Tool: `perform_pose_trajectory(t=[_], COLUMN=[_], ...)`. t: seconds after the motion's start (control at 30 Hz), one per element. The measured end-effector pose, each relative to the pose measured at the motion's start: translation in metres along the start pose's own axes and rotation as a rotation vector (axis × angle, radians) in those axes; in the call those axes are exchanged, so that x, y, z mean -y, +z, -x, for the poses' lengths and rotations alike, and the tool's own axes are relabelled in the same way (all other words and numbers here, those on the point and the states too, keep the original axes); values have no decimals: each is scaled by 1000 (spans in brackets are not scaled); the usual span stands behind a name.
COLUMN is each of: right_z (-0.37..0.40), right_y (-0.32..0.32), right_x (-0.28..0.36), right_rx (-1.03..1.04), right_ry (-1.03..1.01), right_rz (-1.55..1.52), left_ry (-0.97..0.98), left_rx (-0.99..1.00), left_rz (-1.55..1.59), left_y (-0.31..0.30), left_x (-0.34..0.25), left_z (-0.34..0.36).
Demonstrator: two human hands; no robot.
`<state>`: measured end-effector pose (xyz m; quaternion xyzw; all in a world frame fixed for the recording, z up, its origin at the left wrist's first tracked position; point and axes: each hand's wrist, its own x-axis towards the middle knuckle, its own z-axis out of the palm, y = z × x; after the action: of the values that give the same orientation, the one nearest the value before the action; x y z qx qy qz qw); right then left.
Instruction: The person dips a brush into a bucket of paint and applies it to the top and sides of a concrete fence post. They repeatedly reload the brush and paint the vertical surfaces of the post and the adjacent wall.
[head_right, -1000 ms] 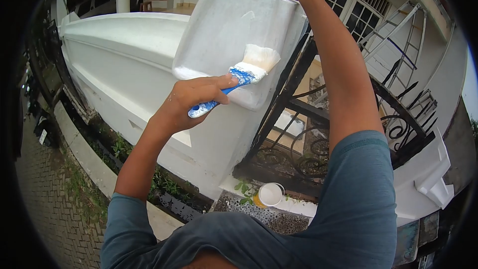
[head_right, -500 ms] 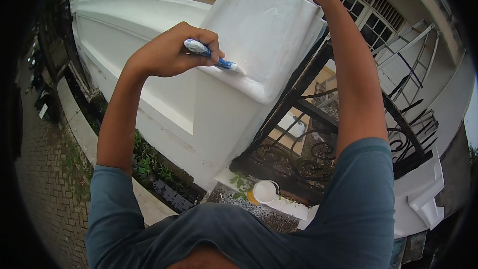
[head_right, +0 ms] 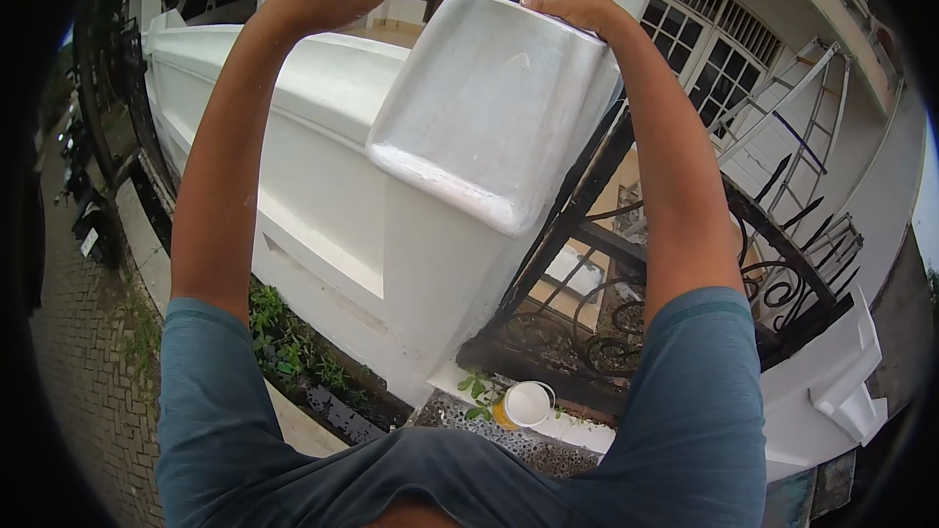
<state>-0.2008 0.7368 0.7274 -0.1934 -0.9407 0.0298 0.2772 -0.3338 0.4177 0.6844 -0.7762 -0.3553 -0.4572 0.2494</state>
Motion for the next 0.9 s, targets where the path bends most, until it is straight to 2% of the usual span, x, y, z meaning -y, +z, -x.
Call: perform_pose_trajectory(t=[0.07, 0.13, 0.3, 0.4, 0.5, 0.6, 0.8, 0.9], right_z=[4, 3, -6, -6, -4, -2, -1, 12], right_y=[-2, -1, 2, 3, 2, 2, 2, -2], right_x=[5, 6, -2, -6, -4, -4, -2, 13], right_rx=[-13, -9, -15, -24, -9, 6, -5, 37], right_ry=[25, 34, 0, -26, -51, -55, -52, -21], right_rz=[22, 43, 61, 81, 63, 44, 85, 61], left_ry=[18, -143, -335, -316, -483, -457, -673, -787], left_rx=[-28, 39, 91, 126, 221, 164, -74, -564], left_rz=[-177, -221, -127, -99, -19, -35, 40, 139], left_y=[9, 22, 45, 51, 50, 47, 49, 89], left_x=[-3, -7, -23, -37, -48, -62, -98, -101], left_z=[23, 49, 122, 168, 206, 224, 260, 299])
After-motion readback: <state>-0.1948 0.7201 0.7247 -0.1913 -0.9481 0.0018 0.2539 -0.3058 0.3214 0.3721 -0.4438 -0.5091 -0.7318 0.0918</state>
